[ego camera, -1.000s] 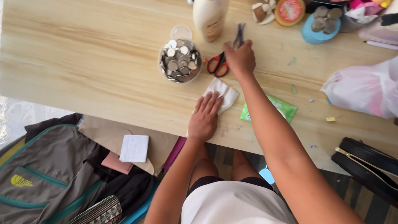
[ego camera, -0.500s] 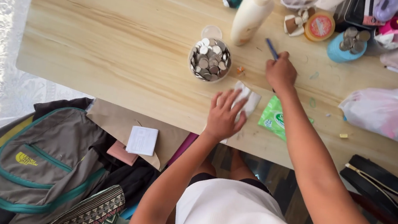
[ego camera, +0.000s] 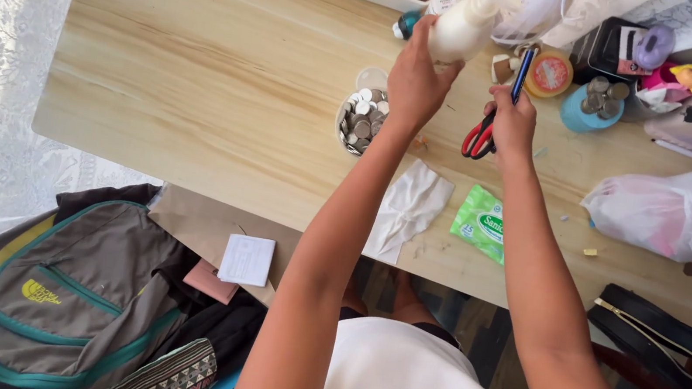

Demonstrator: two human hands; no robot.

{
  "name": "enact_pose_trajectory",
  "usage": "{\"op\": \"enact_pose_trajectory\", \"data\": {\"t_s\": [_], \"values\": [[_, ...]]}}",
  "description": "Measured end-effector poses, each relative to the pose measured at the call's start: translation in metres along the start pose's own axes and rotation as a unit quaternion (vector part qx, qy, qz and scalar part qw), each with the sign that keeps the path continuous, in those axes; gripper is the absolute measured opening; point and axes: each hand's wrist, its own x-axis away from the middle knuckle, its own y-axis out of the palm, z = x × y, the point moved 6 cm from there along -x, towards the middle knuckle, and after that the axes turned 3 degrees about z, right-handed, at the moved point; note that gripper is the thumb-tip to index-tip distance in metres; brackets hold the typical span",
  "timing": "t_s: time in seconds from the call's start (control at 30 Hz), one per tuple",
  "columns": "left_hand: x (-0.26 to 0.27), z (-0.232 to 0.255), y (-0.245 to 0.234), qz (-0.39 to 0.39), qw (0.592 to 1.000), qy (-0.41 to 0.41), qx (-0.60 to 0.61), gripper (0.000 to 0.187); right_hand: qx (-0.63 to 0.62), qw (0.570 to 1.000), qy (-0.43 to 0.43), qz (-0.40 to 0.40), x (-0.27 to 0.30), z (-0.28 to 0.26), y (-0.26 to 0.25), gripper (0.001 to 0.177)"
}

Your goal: Cleaning and organizing items on a wooden desk using wipes and a plastic bag

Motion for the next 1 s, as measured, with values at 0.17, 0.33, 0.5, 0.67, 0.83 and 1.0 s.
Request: {"op": "enact_pose_trajectory", "data": {"t_s": [0.17,0.33,0.5,0.67,0.83,1.0], "values": [[-0.001,0.015,-0.015,0.008,0.996,0.077,0.043,0.073,-0.033,0.999,-0.012,-0.004,-0.006,0.003,0.031,0.019],[-0.032,0.027,-0.063,0.083,0.990,0.096,0.059,0.067,-0.066,0.996,-0.054,0.003,-0.012,-0.015,0.060,0.017],[-0.094,-0.032,-0.140,0.075,0.986,0.118,0.095,0.078,0.001,0.997,-0.015,-0.072,-0.022,-0.055,0.128,0.016],[-0.116,-0.085,-0.205,0.053,0.992,0.093,0.069,0.076,0.376,0.854,-0.276,-0.232,-0.012,-0.093,0.223,0.021],[-0.137,-0.117,-0.226,0.050,0.996,0.068,0.017,0.076,0.531,0.784,-0.230,-0.226,-0.055,-0.018,0.288,0.024],[-0.159,-0.134,-0.213,0.005,0.999,0.009,0.037,0.076,0.572,0.751,-0.289,-0.158,-0.092,0.028,0.323,0.032]]}}
